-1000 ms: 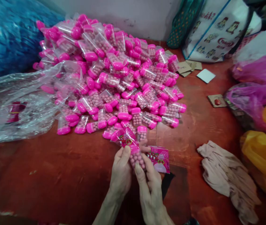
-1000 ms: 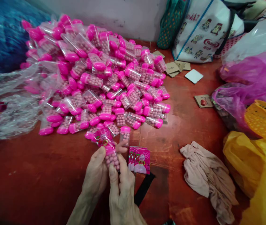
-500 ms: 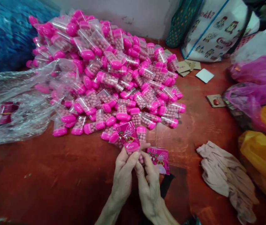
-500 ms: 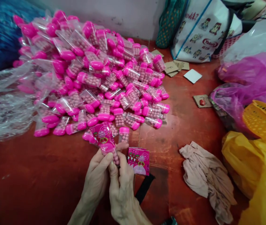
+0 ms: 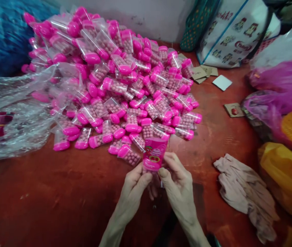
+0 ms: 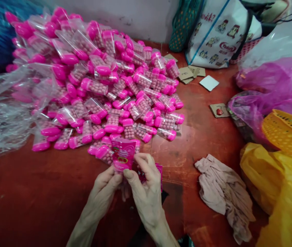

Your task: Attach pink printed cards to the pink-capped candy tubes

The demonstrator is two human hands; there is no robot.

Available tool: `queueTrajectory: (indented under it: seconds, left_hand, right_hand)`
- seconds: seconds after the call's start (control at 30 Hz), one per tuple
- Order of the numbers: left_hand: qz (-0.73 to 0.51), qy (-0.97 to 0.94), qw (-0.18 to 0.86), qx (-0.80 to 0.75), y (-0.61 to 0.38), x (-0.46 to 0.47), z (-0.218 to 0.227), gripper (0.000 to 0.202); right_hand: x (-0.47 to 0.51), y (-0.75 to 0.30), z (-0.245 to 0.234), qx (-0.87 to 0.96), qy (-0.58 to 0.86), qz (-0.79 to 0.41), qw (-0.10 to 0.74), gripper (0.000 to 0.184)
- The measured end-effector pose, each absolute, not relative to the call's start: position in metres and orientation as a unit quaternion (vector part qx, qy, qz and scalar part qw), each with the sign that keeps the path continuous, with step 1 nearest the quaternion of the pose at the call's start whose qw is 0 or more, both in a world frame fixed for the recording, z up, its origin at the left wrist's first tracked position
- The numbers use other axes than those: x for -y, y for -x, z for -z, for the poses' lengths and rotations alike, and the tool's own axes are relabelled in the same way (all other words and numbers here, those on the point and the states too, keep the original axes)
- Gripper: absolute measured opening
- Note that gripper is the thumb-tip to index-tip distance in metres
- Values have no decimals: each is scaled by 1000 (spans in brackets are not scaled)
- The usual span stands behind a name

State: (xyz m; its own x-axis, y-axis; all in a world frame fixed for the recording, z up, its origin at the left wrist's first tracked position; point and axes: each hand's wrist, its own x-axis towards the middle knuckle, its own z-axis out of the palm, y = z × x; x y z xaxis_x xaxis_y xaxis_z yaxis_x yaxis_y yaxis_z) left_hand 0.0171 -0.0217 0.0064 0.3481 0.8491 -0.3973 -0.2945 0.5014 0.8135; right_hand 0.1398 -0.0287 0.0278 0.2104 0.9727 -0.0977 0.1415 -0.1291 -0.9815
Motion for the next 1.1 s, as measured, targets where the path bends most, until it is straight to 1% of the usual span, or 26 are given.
queueTrajectory:
  seconds: [0.07, 0.13, 0.3, 0.37, 0.57, 0.73, 0.83, 0.93, 1.03, 1.1]
  left_hand:
    - [-350, -355, 752, -431, -18, 24, -5, 18]
    - [-343, -364, 747, -439, -21, 27, -3, 21]
    - [-365, -289, 760, -454, -28, 32, 1, 19]
    - [-367, -263, 773, -445, -29, 31, 1, 18]
    - [-332, -283, 798, -416, -25, 25, -4, 23]
    - [-318, -332, 780, -426, -24, 23, -10, 26]
    - [-352, -350, 729, -470, -28, 25, -13, 21]
    - [-372, -358, 692, -504, -30, 26, -13, 21]
    - [-377, -351, 689, -509, -30, 27, -11, 22]
    - [-377, -334, 708, -495, -29, 27, -9, 22]
  right_hand:
    - [26, -135, -25, 427, 610, -470, 474, 19]
    - [28, -129, -20, 404, 623, -476, 472, 19]
    - [36, -119, -11, 386, 653, -417, 500, 13]
    - [37, -119, -11, 380, 654, -419, 502, 12]
    - [33, -131, -22, 295, 593, -561, 497, 16]
    - [30, -130, -21, 243, 528, -618, 530, 14]
    - [32, -123, -16, 240, 571, -578, 532, 13]
    - [35, -117, -14, 279, 619, -520, 518, 11]
    - [39, -115, -12, 305, 634, -487, 517, 13]
    - [41, -118, -9, 306, 625, -500, 516, 16]
